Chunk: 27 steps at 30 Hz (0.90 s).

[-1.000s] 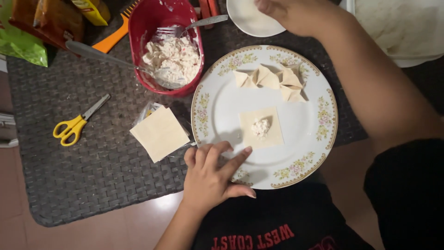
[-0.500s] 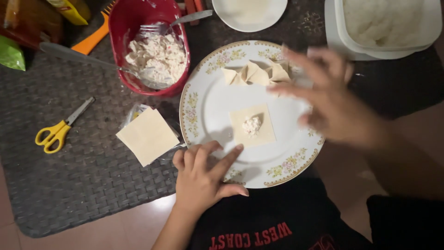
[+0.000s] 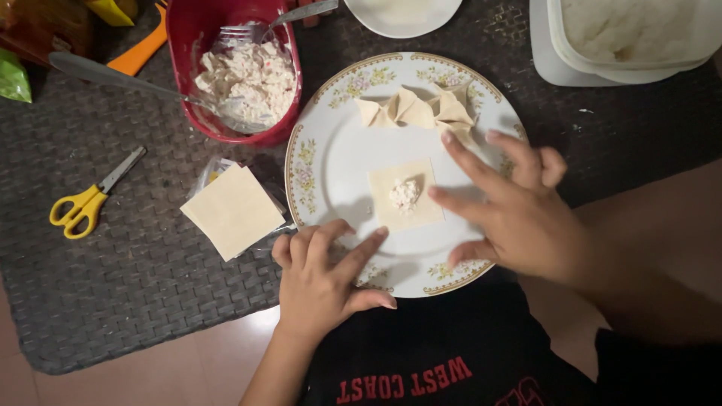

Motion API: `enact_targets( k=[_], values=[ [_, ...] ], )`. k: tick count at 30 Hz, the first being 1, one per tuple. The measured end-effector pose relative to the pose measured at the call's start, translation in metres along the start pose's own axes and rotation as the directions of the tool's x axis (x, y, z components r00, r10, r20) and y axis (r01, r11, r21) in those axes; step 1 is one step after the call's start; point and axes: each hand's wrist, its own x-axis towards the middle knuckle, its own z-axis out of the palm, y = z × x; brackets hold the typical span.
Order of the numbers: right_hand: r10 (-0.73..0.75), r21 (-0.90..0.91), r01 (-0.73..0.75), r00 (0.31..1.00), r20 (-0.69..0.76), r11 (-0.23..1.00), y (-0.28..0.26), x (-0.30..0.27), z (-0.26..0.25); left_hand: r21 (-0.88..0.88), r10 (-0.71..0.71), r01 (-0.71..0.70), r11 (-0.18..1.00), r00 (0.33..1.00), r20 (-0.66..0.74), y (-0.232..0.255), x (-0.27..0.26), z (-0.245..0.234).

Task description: Wrapping filling into dumpling skins to create star-shaped dumplings at a table.

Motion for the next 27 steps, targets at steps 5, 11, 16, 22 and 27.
enact_targets(
  k=[5, 11, 16, 22, 27],
  values=[
    [0.006, 0.069, -0.009, 0.999, 0.05, 0.998, -0.001, -0.008, -0.005, -0.003, 0.002, -0.002, 1.0, 1.0, -0.008, -0.001, 0.001, 0.001],
    [0.022, -0.058, -0.024, 0.999, -0.027, 0.998, 0.004, 0.015, 0.013, 0.001, -0.003, 0.003, 1.0, 1.0, 0.0, 0.0, 0.001, -0.001],
    [0.005, -0.055, -0.005, 1.0, -0.002, 0.998, -0.004, 0.01, 0.006, 0.002, 0.002, -0.002, 1.0, 1.0, -0.003, 0.0, 0.0, 0.0],
    [-0.005, -0.016, 0.005, 1.0, 0.006, 1.0, -0.016, -0.003, -0.007, -0.004, 0.002, -0.002, 1.0, 1.0, 0.001, 0.0, 0.002, 0.0],
    [-0.03, 0.027, 0.028, 0.999, 0.045, 0.999, -0.011, 0.0, -0.018, -0.009, 0.0, 0.0, 1.0, 1.0, 0.004, 0.0, 0.001, 0.0]
  ],
)
